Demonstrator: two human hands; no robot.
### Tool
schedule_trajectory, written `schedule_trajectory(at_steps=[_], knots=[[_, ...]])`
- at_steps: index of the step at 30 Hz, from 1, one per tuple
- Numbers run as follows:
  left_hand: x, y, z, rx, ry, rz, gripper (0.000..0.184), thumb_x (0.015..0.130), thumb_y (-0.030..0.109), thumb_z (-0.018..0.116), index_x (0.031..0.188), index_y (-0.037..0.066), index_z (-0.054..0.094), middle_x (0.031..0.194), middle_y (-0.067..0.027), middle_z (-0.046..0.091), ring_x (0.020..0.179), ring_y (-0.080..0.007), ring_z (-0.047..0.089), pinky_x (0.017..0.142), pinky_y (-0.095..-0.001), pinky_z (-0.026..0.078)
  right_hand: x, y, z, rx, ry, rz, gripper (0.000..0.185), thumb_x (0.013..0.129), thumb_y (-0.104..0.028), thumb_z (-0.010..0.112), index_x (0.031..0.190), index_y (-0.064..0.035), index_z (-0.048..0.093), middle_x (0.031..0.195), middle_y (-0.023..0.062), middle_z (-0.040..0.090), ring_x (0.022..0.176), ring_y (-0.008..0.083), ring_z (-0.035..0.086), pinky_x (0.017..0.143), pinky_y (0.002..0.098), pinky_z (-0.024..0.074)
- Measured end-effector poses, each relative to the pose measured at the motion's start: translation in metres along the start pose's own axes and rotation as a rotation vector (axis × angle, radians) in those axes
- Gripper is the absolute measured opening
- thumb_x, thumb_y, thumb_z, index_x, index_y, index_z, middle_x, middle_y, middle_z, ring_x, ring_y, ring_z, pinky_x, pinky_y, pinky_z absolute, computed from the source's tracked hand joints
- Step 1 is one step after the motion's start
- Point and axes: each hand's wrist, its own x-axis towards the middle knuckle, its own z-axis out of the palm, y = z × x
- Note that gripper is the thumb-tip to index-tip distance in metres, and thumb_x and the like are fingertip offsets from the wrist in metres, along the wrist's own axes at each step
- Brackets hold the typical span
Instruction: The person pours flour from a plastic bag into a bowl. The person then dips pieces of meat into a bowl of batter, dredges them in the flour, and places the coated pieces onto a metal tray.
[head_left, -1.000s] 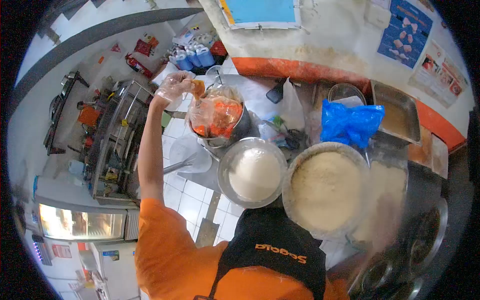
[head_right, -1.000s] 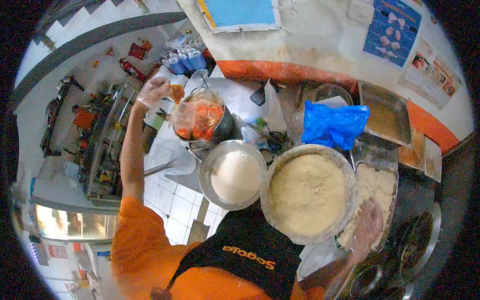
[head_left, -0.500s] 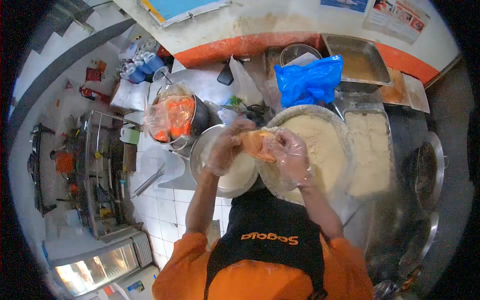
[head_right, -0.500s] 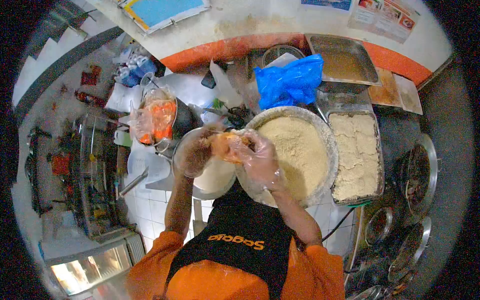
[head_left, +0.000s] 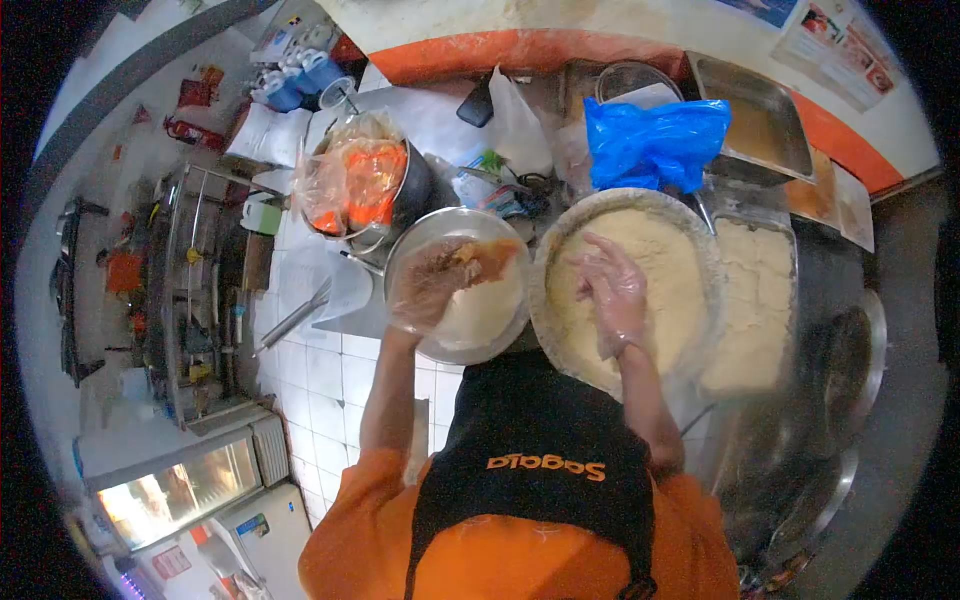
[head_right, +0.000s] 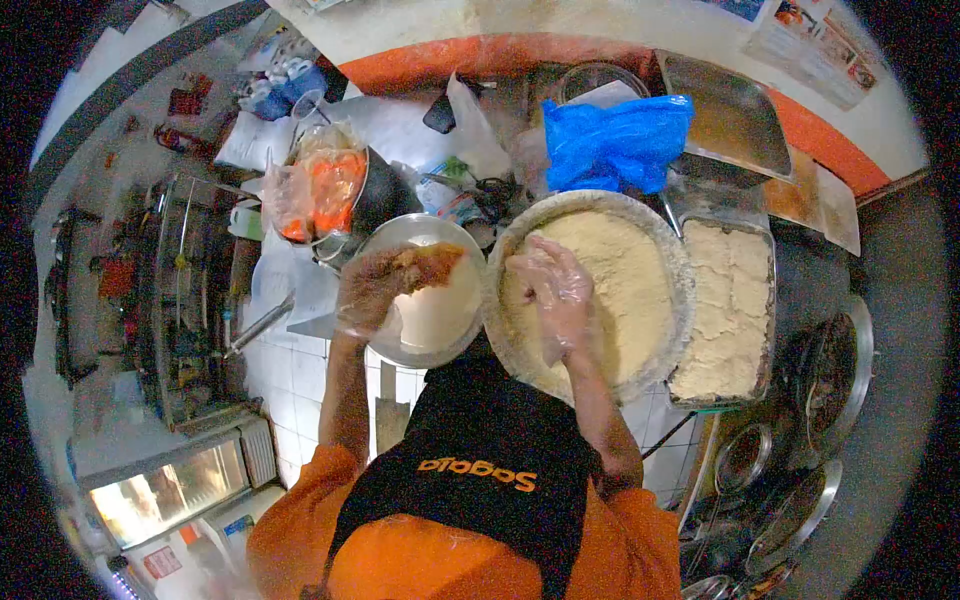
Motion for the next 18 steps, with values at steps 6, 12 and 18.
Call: schedule_trajectory(at_steps=[6, 12, 18], knots=[[0.009, -0.029, -0.024, 1.028, -0.119, 0.121, 0.031, 0.080, 0.023, 0.081, 0.105, 0.008, 0.073, 0.093, -0.0104, 0.075, 0.083, -0.0214, 0.073, 0.076, -0.0339, 0.057, -0.005, -0.003, -0.026, -0.096, 0.116, 0.194, 0.024, 0.095, -0.012, 0.065, 0.118, -0.0057, 0.069, 0.092, 0.0021, 0.072, 0.069, 0.0027, 0.053, 0.055, 0.0195, 0.0394], [0.000, -0.104, -0.027, 1.269, -0.384, 0.022, 0.028, 0.081, 0.029, 0.078, 0.103, 0.012, 0.075, 0.092, -0.0117, 0.075, 0.083, -0.0261, 0.073, 0.075, -0.0370, 0.057, -0.008, -0.022, -0.044, -0.170, 0.067, 0.196, 0.029, 0.093, -0.019, 0.069, 0.119, -0.0049, 0.068, 0.099, 0.0020, 0.072, 0.073, 0.0039, 0.055, 0.060, 0.0204, 0.0417], [0.009, -0.070, -0.058, 0.982, -0.159, -0.017, 0.031, 0.087, 0.043, 0.067, 0.096, 0.016, 0.078, 0.092, -0.0124, 0.075, 0.082, -0.0310, 0.072, 0.075, -0.0418, 0.057, 0.003, -0.002, -0.063, -0.892, -0.092, -0.140, 0.082, 0.080, -0.037, 0.078, 0.147, -0.0059, 0.043, 0.136, 0.0144, 0.056, 0.120, 0.0272, 0.057, 0.100, 0.0388, 0.0465]])
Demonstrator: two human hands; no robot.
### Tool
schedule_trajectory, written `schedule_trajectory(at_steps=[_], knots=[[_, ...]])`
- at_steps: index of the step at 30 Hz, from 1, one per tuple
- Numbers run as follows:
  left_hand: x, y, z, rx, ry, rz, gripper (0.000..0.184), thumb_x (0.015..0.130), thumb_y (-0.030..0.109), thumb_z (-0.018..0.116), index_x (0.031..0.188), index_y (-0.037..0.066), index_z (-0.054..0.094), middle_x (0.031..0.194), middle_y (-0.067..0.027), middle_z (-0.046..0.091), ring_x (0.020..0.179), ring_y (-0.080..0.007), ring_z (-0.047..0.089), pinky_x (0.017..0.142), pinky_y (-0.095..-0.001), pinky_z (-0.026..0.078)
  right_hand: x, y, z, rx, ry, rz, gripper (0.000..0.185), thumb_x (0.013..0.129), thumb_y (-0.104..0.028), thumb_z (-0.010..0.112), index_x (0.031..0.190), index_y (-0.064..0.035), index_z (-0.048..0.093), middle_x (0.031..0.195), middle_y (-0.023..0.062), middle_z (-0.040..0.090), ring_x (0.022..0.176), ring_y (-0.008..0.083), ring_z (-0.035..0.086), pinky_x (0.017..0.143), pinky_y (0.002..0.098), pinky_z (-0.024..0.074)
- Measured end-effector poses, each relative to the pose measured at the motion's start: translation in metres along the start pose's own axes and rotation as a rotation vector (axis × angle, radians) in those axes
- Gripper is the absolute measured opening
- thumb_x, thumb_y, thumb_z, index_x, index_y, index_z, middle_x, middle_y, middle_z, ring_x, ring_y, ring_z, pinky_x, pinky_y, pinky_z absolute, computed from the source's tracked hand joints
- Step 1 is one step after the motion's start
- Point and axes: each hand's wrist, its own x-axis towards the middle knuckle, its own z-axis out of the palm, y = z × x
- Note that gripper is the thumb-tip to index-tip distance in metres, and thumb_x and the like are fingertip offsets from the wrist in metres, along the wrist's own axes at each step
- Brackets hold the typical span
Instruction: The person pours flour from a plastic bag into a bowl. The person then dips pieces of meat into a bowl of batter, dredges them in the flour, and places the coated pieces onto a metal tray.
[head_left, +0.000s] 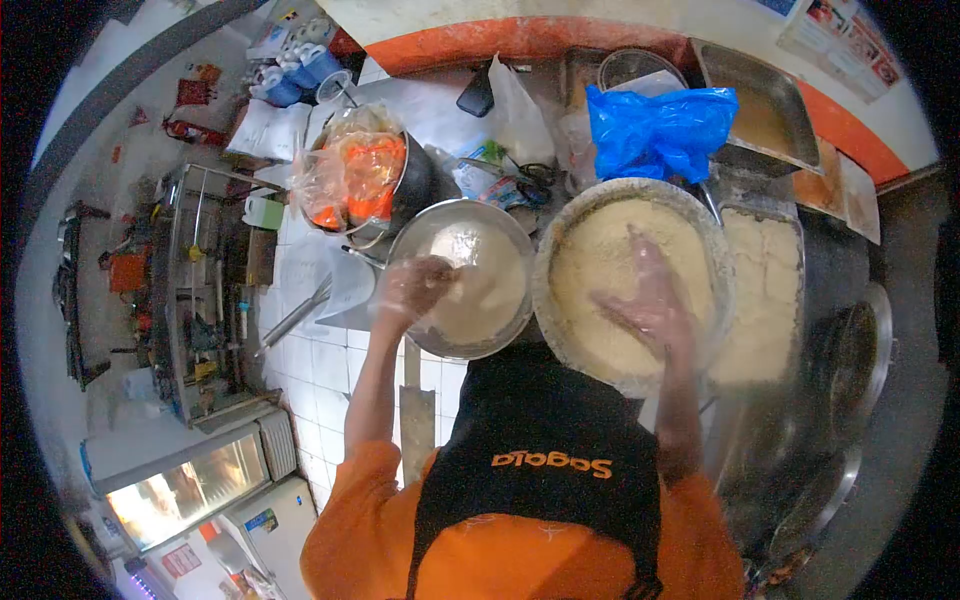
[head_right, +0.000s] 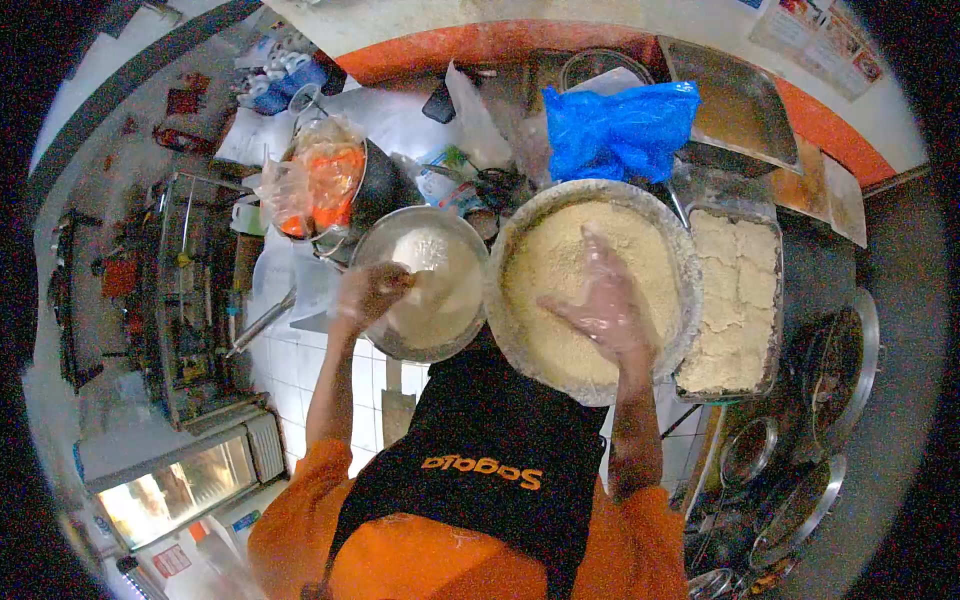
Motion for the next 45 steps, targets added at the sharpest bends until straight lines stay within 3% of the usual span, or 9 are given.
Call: schedule_trajectory(at_steps=[1, 4, 12, 19, 23, 33, 37, 41, 45], knots=[[0.002, 0.002, -0.003, 0.280, -0.037, -0.059, 0.028, 0.085, 0.040, 0.069, 0.094, 0.015, 0.078, 0.091, -0.0137, 0.074, 0.081, -0.0314, 0.072, 0.075, -0.0418, 0.057, 0.002, -0.003, 0.005, -0.486, 0.098, -0.217, 0.094, 0.076, -0.042, 0.080, 0.151, -0.0076, 0.036, 0.150, 0.0182, 0.045, 0.135, 0.0338, 0.049, 0.110, 0.0442, 0.0408], [0.011, -0.036, 0.036, 0.309, -0.043, -0.112, 0.024, 0.083, 0.036, 0.072, 0.090, 0.014, 0.079, 0.089, -0.0167, 0.073, 0.079, -0.0330, 0.072, 0.074, -0.0439, 0.057, 0.005, -0.011, 0.018, -0.814, -0.110, -0.181, 0.097, 0.070, -0.047, 0.083, 0.149, -0.0094, 0.041, 0.158, 0.0186, 0.030, 0.139, 0.0401, 0.040, 0.114, 0.0486, 0.0345], [-0.010, -0.005, -0.023, -0.654, -0.074, -0.200, 0.020, 0.082, 0.005, 0.076, 0.098, -0.007, 0.074, 0.082, -0.0080, 0.074, 0.079, -0.0128, 0.069, 0.071, -0.0266, 0.056, 0.000, 0.006, 0.015, -0.474, -0.336, 0.079, 0.079, 0.075, -0.028, 0.079, 0.142, -0.0031, 0.045, 0.142, 0.0241, 0.046, 0.129, 0.0408, 0.048, 0.110, 0.0449, 0.0395], [-0.030, 0.038, -0.042, -0.604, 0.113, -0.184, 0.022, 0.085, 0.004, 0.074, 0.104, -0.007, 0.071, 0.089, -0.0124, 0.074, 0.078, -0.0165, 0.070, 0.072, -0.0286, 0.058, -0.007, 0.012, 0.011, -0.552, -0.066, -0.227, 0.094, 0.071, -0.035, 0.082, 0.150, -0.0075, 0.038, 0.154, 0.0214, 0.036, 0.139, 0.0426, 0.037, 0.113, 0.0506, 0.0358], [-0.032, 0.043, -0.039, -0.428, 0.099, -0.212, 0.027, 0.086, 0.015, 0.077, 0.102, -0.006, 0.072, 0.086, -0.0108, 0.074, 0.077, -0.0154, 0.069, 0.074, -0.0310, 0.058, -0.009, 0.003, 0.028, -0.702, -0.161, -0.061, 0.097, 0.072, -0.042, 0.079, 0.152, -0.0073, 0.036, 0.152, 0.0285, 0.035, 0.145, 0.0431, 0.025, 0.116, 0.0535, 0.0286], [0.006, 0.160, -0.005, -0.879, -0.013, 0.058, 0.031, 0.083, 0.015, 0.081, 0.107, -0.002, 0.072, 0.093, -0.0061, 0.074, 0.084, -0.0117, 0.068, 0.075, -0.0263, 0.056, -0.044, 0.053, 0.011, -0.473, -0.169, 0.151, 0.078, 0.070, -0.036, 0.082, 0.134, -0.0012, 0.055, 0.135, 0.0248, 0.056, 0.127, 0.0357, 0.053, 0.109, 0.0443, 0.0397], [0.033, 0.163, 0.068, -0.449, 0.034, 0.156, 0.028, 0.088, 0.024, 0.073, 0.099, -0.001, 0.071, 0.089, -0.0138, 0.073, 0.080, -0.0252, 0.071, 0.070, -0.0365, 0.057, -0.053, 0.034, -0.009, -0.547, -0.117, 0.469, 0.069, 0.070, -0.033, 0.083, 0.121, 0.0063, 0.059, 0.124, 0.0287, 0.061, 0.117, 0.0390, 0.059, 0.096, 0.0441, 0.0491], [0.049, 0.143, 0.110, -0.053, 0.049, 0.168, 0.036, 0.091, 0.036, 0.064, 0.099, 0.001, 0.069, 0.088, -0.0210, 0.068, 0.078, -0.0388, 0.068, 0.066, -0.0494, 0.054, -0.053, 0.058, 0.019, -0.403, 0.174, 0.415, 0.062, 0.068, -0.033, 0.084, 0.110, 0.0062, 0.062, 0.115, 0.0298, 0.064, 0.107, 0.0406, 0.063, 0.087, 0.0437, 0.0521], [0.053, 0.166, 0.092, 0.159, 0.064, 0.191, 0.034, 0.089, 0.033, 0.067, 0.112, 0.007, 0.067, 0.085, -0.0176, 0.071, 0.076, -0.0378, 0.070, 0.070, -0.0499, 0.055, -0.050, 0.032, 0.008, -0.171, 0.050, 0.478, 0.055, 0.067, -0.032, 0.084, 0.103, 0.0059, 0.065, 0.097, 0.0283, 0.067, 0.092, 0.0421, 0.066, 0.080, 0.0461, 0.0534]])
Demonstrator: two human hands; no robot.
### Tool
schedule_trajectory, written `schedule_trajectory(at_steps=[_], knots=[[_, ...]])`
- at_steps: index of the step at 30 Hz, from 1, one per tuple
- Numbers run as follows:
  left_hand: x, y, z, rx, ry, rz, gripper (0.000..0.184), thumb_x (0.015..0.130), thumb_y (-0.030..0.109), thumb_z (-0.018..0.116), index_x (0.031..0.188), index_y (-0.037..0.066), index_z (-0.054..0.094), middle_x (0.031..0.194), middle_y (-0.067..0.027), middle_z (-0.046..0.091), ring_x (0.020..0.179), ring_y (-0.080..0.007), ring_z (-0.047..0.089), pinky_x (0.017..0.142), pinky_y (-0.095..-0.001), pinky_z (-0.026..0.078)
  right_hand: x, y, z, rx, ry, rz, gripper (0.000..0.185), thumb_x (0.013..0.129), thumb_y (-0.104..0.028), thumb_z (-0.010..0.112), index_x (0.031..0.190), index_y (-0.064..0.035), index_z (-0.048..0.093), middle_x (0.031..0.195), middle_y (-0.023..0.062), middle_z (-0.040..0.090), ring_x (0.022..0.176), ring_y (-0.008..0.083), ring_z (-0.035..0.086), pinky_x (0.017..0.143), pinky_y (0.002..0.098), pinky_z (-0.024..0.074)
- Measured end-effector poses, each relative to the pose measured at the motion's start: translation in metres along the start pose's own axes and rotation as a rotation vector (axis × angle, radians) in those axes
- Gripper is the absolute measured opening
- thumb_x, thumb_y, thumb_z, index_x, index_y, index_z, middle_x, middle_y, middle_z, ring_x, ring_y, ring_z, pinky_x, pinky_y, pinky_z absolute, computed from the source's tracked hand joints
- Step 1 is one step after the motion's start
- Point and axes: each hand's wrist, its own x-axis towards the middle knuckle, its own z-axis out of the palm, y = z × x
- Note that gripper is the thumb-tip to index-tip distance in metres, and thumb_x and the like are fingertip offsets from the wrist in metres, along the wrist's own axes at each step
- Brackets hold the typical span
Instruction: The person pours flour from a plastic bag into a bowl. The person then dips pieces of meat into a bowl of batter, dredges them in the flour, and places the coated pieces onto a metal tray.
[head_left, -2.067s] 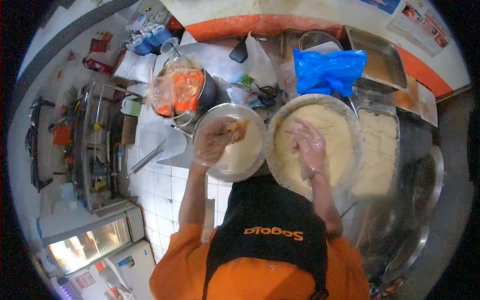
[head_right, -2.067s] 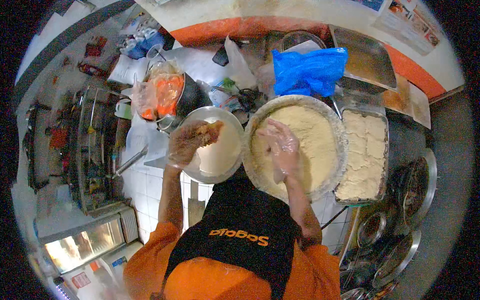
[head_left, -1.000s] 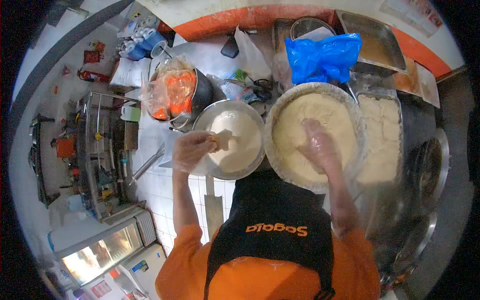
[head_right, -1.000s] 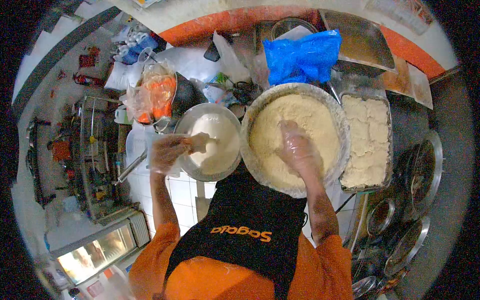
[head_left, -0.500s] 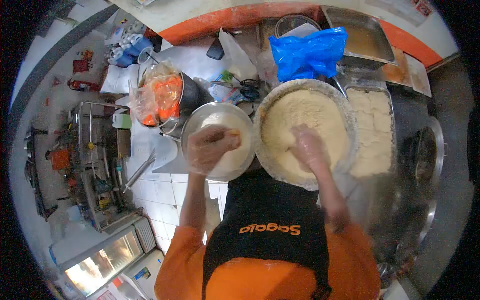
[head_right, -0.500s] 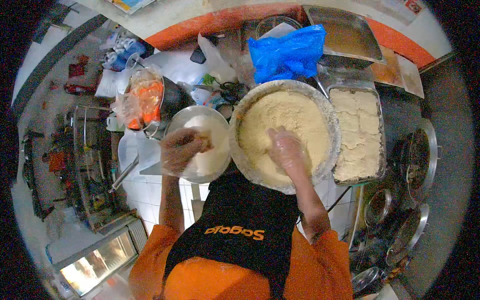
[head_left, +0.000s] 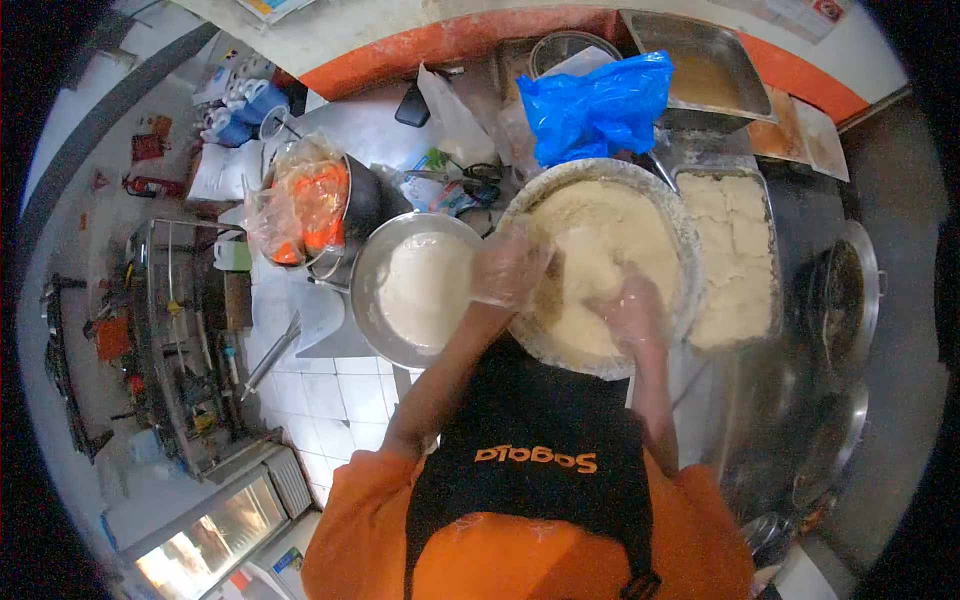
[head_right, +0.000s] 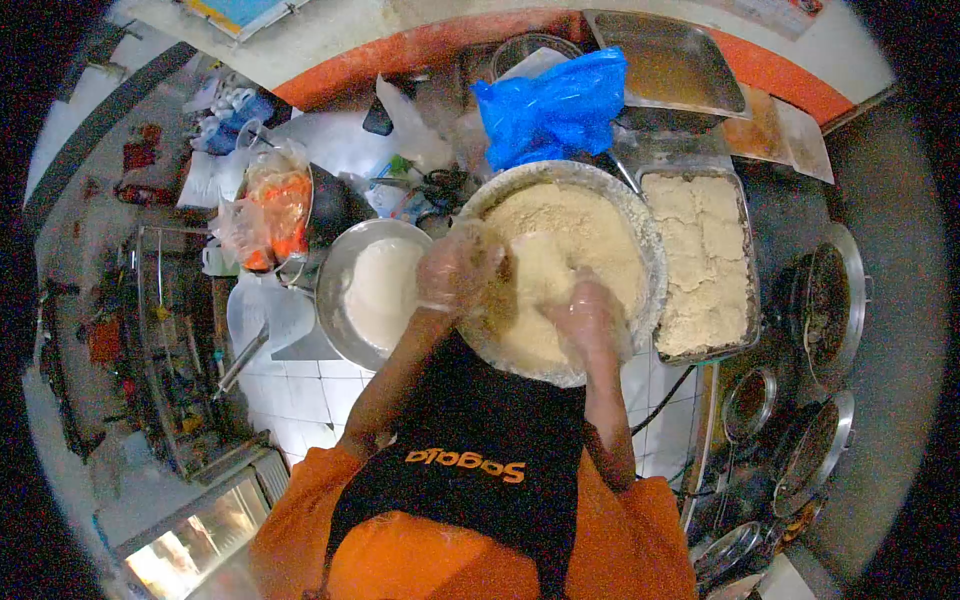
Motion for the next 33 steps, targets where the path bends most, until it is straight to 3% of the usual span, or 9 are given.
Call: schedule_trajectory(at_steps=[5, 8, 11, 15, 20, 23, 25, 30, 33], knots=[[0.004, -0.012, 0.035, 0.039, 0.169, 0.213, 0.056, 0.092, 0.029, 0.064, 0.140, 0.005, 0.048, 0.125, -0.0240, 0.062, 0.114, -0.0383, 0.061, 0.093, -0.0483, 0.052, 0.010, 0.003, 0.016, -0.157, -0.023, -0.025, 0.056, 0.070, -0.034, 0.081, 0.106, 0.0056, 0.064, 0.091, 0.0274, 0.068, 0.087, 0.0436, 0.066, 0.080, 0.0492, 0.0527], [0.011, -0.042, 0.076, -0.138, 0.555, 0.568, 0.049, 0.091, 0.014, 0.058, 0.136, -0.004, 0.048, 0.107, -0.0216, 0.062, 0.092, -0.0389, 0.064, 0.073, -0.0488, 0.055, 0.005, 0.005, 0.019, -0.178, 0.098, -0.161, 0.055, 0.075, -0.037, 0.079, 0.106, 0.0057, 0.064, 0.095, 0.0282, 0.066, 0.094, 0.0442, 0.063, 0.087, 0.0496, 0.0494], [0.010, -0.048, 0.098, -0.120, 0.145, 0.508, 0.053, 0.096, 0.019, 0.052, 0.144, -0.001, 0.043, 0.146, -0.0223, 0.048, 0.135, -0.0386, 0.046, 0.111, -0.0449, 0.041, 0.009, 0.010, 0.031, -0.136, -0.061, -0.110, 0.052, 0.080, -0.037, 0.075, 0.108, 0.0052, 0.065, 0.097, 0.0283, 0.065, 0.098, 0.0451, 0.060, 0.092, 0.0501, 0.0465], [-0.013, -0.015, 0.075, 0.241, 0.118, 0.614, 0.056, 0.096, 0.023, 0.049, 0.145, -0.004, 0.042, 0.151, -0.0222, 0.043, 0.138, -0.0402, 0.044, 0.114, -0.0465, 0.038, 0.011, -0.011, 0.024, -0.115, 0.295, -0.237, 0.032, 0.079, -0.025, 0.072, 0.096, 0.0018, 0.068, 0.082, 0.0276, 0.064, 0.076, 0.0405, 0.065, 0.067, 0.0517, 0.0497], [-0.029, -0.006, 0.069, 0.409, -0.228, 0.367, 0.065, 0.093, 0.021, 0.044, 0.148, -0.012, 0.032, 0.150, -0.0302, 0.041, 0.137, -0.0406, 0.045, 0.115, -0.0487, 0.035, 0.041, 0.035, 0.058, -0.509, 0.033, -0.532, 0.035, 0.083, -0.015, 0.064, 0.114, 0.0005, 0.066, 0.092, 0.0250, 0.068, 0.092, 0.0365, 0.067, 0.082, 0.0495, 0.0506], [-0.029, -0.005, 0.060, 0.431, -0.174, 0.339, 0.065, 0.092, 0.017, 0.047, 0.148, -0.013, 0.031, 0.148, -0.0307, 0.042, 0.133, -0.0393, 0.050, 0.113, -0.0484, 0.037, 0.072, 0.091, 0.074, -0.467, 0.428, -0.743, 0.037, 0.084, -0.014, 0.061, 0.118, -0.0001, 0.065, 0.098, 0.0223, 0.069, 0.103, 0.0348, 0.065, 0.090, 0.0452, 0.0490], [-0.019, -0.009, 0.039, 0.218, -0.254, 0.217, 0.066, 0.090, 0.014, 0.049, 0.148, -0.011, 0.032, 0.146, -0.0304, 0.045, 0.132, -0.0388, 0.051, 0.112, -0.0479, 0.038, 0.089, 0.116, 0.082, -0.780, 0.228, -0.305, 0.040, 0.086, -0.021, 0.066, 0.120, 0.0009, 0.064, 0.102, 0.0194, 0.071, 0.105, 0.0341, 0.065, 0.092, 0.0428, 0.0488], [-0.016, -0.024, 0.010, -0.645, -0.602, -0.319, 0.070, 0.083, 0.003, 0.056, 0.149, -0.006, 0.035, 0.139, -0.0292, 0.054, 0.128, -0.0370, 0.056, 0.108, -0.0459, 0.041, 0.061, 0.015, 0.031, 0.077, 0.155, -0.080, 0.046, 0.081, -0.025, 0.078, 0.117, 0.0004, 0.065, 0.098, 0.0172, 0.071, 0.091, 0.0306, 0.067, 0.083, 0.0408, 0.0521], [-0.021, -0.044, 0.042, -0.696, 0.187, 0.365, 0.062, 0.083, 0.003, 0.053, 0.144, -0.004, 0.045, 0.131, -0.0280, 0.059, 0.123, -0.0381, 0.058, 0.105, -0.0447, 0.044, 0.055, 0.008, 0.015, 0.393, 0.047, 0.008, 0.053, 0.077, -0.031, 0.082, 0.114, 0.0031, 0.065, 0.094, 0.0203, 0.070, 0.088, 0.0315, 0.068, 0.080, 0.0409, 0.0538]])
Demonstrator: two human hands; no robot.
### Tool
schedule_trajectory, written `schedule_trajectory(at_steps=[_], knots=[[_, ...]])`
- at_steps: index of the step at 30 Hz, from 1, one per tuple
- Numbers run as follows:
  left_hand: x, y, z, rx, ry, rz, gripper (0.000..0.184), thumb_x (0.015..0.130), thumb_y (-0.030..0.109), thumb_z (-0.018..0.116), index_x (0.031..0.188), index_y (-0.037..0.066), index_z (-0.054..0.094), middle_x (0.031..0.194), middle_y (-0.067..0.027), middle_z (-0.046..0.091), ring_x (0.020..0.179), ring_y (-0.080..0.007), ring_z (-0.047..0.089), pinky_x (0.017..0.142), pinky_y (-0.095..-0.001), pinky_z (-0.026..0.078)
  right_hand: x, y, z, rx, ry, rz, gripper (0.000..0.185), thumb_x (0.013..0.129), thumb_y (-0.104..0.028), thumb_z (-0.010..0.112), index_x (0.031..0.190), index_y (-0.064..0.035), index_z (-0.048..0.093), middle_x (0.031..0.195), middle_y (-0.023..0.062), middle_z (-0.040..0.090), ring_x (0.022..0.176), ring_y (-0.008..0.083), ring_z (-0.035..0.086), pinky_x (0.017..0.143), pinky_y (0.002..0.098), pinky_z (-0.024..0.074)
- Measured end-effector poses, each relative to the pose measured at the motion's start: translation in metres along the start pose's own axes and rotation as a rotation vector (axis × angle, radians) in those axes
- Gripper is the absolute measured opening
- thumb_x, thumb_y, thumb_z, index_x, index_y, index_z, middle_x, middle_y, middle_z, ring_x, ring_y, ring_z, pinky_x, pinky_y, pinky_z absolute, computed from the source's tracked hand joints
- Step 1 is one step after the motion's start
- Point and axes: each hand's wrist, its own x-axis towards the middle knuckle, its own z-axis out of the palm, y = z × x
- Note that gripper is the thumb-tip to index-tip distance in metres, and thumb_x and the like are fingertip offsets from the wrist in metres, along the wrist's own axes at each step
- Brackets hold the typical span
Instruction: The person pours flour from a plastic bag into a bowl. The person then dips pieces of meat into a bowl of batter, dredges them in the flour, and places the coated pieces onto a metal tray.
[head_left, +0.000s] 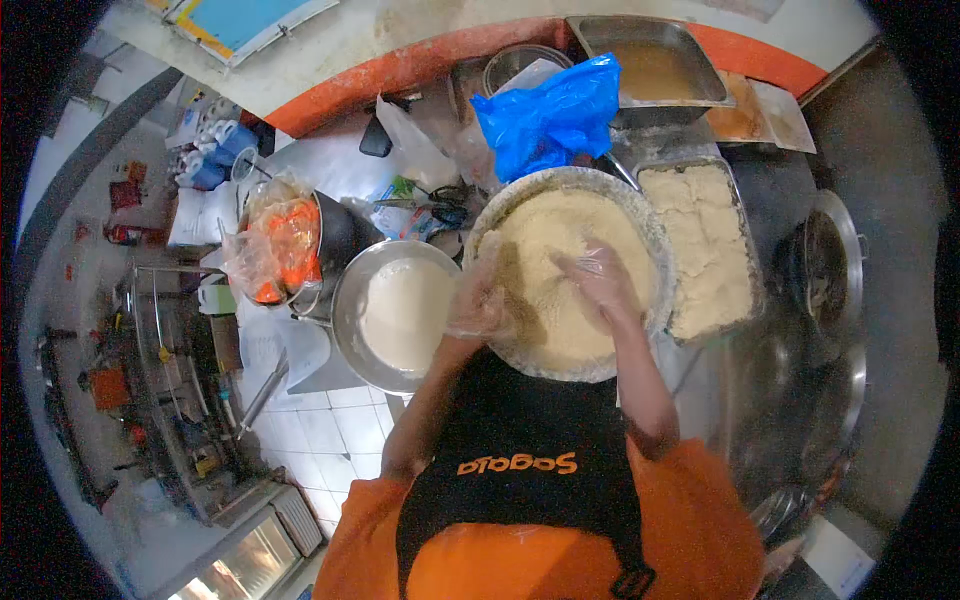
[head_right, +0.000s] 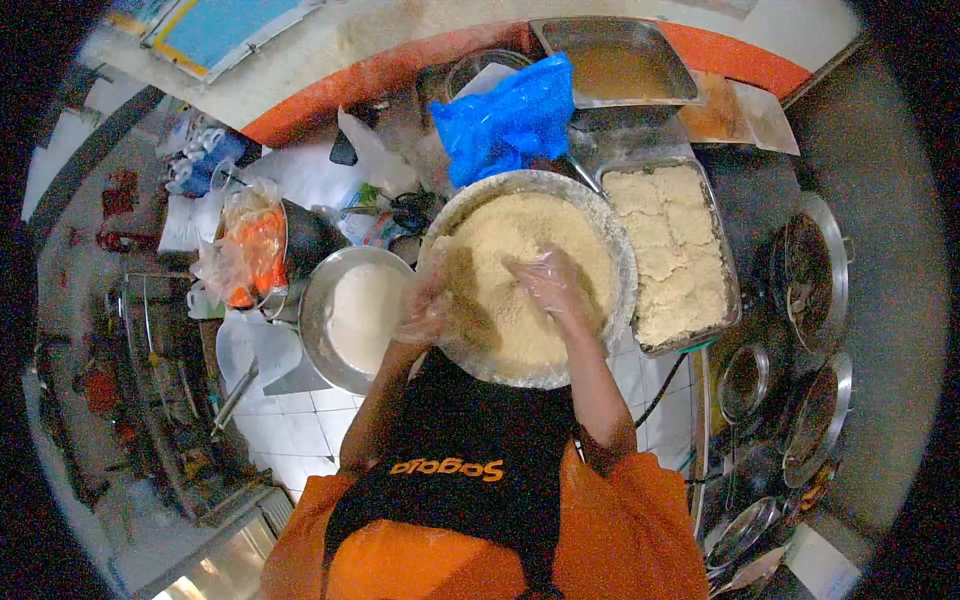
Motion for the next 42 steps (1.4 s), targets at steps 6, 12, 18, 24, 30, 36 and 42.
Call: schedule_trajectory(at_steps=[6, 12, 18, 24, 30, 36, 42], knots=[[0.010, 0.025, -0.006, -0.357, -0.021, -0.110, 0.054, 0.083, 0.002, 0.050, 0.137, -0.005, 0.053, 0.120, -0.0259, 0.064, 0.113, -0.0372, 0.062, 0.100, -0.0429, 0.047, -0.064, -0.092, -0.034, -0.098, 0.034, -0.260, 0.057, 0.072, -0.031, 0.084, 0.114, 0.0043, 0.065, 0.114, 0.0281, 0.066, 0.110, 0.0361, 0.064, 0.096, 0.0426, 0.0498], [0.004, 0.017, -0.008, -0.011, -0.192, -0.202, 0.065, 0.086, 0.000, 0.048, 0.150, -0.003, 0.036, 0.151, -0.0231, 0.043, 0.141, -0.0348, 0.040, 0.117, -0.0407, 0.031, -0.063, -0.025, -0.009, -0.561, -0.076, -0.122, 0.062, 0.076, -0.039, 0.079, 0.117, 0.0040, 0.063, 0.123, 0.0292, 0.061, 0.117, 0.0421, 0.058, 0.102, 0.0451, 0.0456], [0.007, 0.022, 0.002, 0.377, -0.007, 0.209, 0.075, 0.082, 0.001, 0.056, 0.153, 0.001, 0.033, 0.104, -0.0265, 0.062, 0.096, -0.0421, 0.062, 0.090, -0.0479, 0.049, -0.061, -0.013, 0.004, -0.441, -0.123, -0.090, 0.058, 0.075, -0.035, 0.077, 0.114, 0.0047, 0.061, 0.108, 0.0282, 0.064, 0.105, 0.0417, 0.062, 0.090, 0.0490, 0.0488], [0.009, 0.027, 0.028, 0.176, -0.279, -0.278, 0.073, 0.088, 0.012, 0.061, 0.154, 0.000, 0.029, 0.144, -0.0348, 0.043, 0.116, -0.0492, 0.055, 0.104, -0.0511, 0.044, -0.048, -0.010, 0.019, -0.375, -0.173, -0.014, 0.053, 0.076, -0.030, 0.076, 0.114, 0.0043, 0.063, 0.111, 0.0322, 0.062, 0.104, 0.0436, 0.061, 0.088, 0.0480, 0.0493], [0.005, 0.022, 0.035, 0.552, -0.268, 0.074, 0.059, 0.097, 0.007, 0.041, 0.151, -0.009, 0.027, 0.153, -0.0333, 0.032, 0.141, -0.0452, 0.036, 0.118, -0.0471, 0.029, -0.039, -0.002, 0.027, -0.412, 0.089, -0.232, 0.047, 0.083, -0.023, 0.067, 0.122, 0.0013, 0.063, 0.122, 0.0282, 0.061, 0.104, 0.0444, 0.061, 0.092, 0.0471, 0.0484], [0.001, 0.020, 0.034, 0.661, -0.546, 0.007, 0.063, 0.090, 0.003, 0.045, 0.150, -0.010, 0.029, 0.152, -0.0342, 0.032, 0.141, -0.0477, 0.034, 0.119, -0.0518, 0.025, -0.027, 0.024, 0.016, -0.648, 0.213, -0.613, 0.053, 0.090, -0.025, 0.059, 0.135, 0.0022, 0.050, 0.101, 0.0271, 0.066, 0.095, 0.0398, 0.065, 0.087, 0.0517, 0.0496], [-0.019, 0.032, -0.002, 0.145, -0.392, -0.238, 0.063, 0.084, 0.004, 0.053, 0.144, -0.008, 0.039, 0.130, -0.0347, 0.053, 0.124, -0.0478, 0.052, 0.108, -0.0521, 0.040, 0.009, 0.033, 0.020, -0.513, -0.015, -0.143, 0.057, 0.091, -0.054, 0.061, 0.092, 0.0021, 0.069, 0.090, 0.0224, 0.069, 0.089, 0.0366, 0.066, 0.078, 0.0503, 0.0489]])
